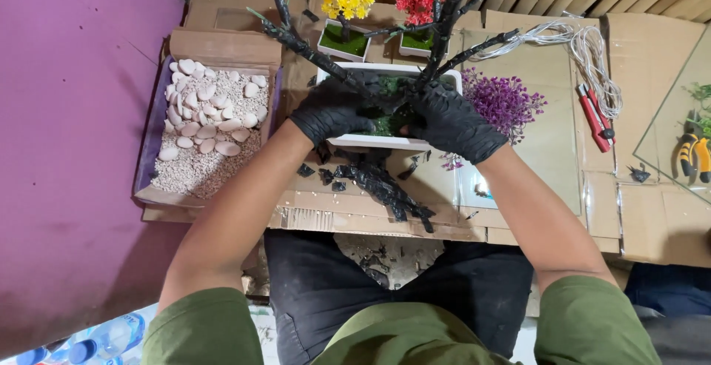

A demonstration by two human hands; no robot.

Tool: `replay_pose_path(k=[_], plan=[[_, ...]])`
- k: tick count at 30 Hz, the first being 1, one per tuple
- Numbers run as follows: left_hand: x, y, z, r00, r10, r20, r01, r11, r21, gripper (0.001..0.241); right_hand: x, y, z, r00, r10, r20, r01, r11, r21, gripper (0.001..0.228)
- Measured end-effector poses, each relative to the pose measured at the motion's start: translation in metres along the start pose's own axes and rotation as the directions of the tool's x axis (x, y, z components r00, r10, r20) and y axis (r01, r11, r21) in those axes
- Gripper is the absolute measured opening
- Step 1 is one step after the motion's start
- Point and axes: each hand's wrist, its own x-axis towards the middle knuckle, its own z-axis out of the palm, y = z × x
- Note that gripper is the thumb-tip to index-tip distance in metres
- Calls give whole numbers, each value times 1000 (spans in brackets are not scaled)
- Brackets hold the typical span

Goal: The person arranges a black artificial tree in a white rectangular planter filled with green moss. They then pick up a bunch of purple artificial flowers, separate a small cluster, and place it into the planter next to the tree.

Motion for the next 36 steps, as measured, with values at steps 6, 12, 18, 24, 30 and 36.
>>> replay_pose_path(k=[6, 12, 18, 24, 30, 36], plan=[[3, -11, 30, 999, 46, -12, -46, 999, -17, 63, -5, 9, 10, 1000, 22, 21, -22, 1000, -12, 62], [-31, -34, 11, 997, -11, -80, 17, 998, 68, 67, -12, -27, -35, 994, 108, -4, -106, 970, -218, 53], [-18, -58, 41, 980, 109, -167, -39, 927, 374, 64, -31, -5, -36, 973, 232, -7, -227, 944, -241, 39], [-13, -59, 50, 940, 12, -341, 22, 995, 95, 45, -27, -10, -34, 952, 306, 25, -278, 894, -352, 26], [-17, -33, 65, 916, 123, -382, -30, 970, 240, 36, -37, 15, 7, 954, 296, -41, -297, 930, -216, 23], [-30, -18, 57, 948, 37, -315, 25, 981, 191, 39, -30, 3, 4, 949, 306, -75, -315, 924, -218, 17]])
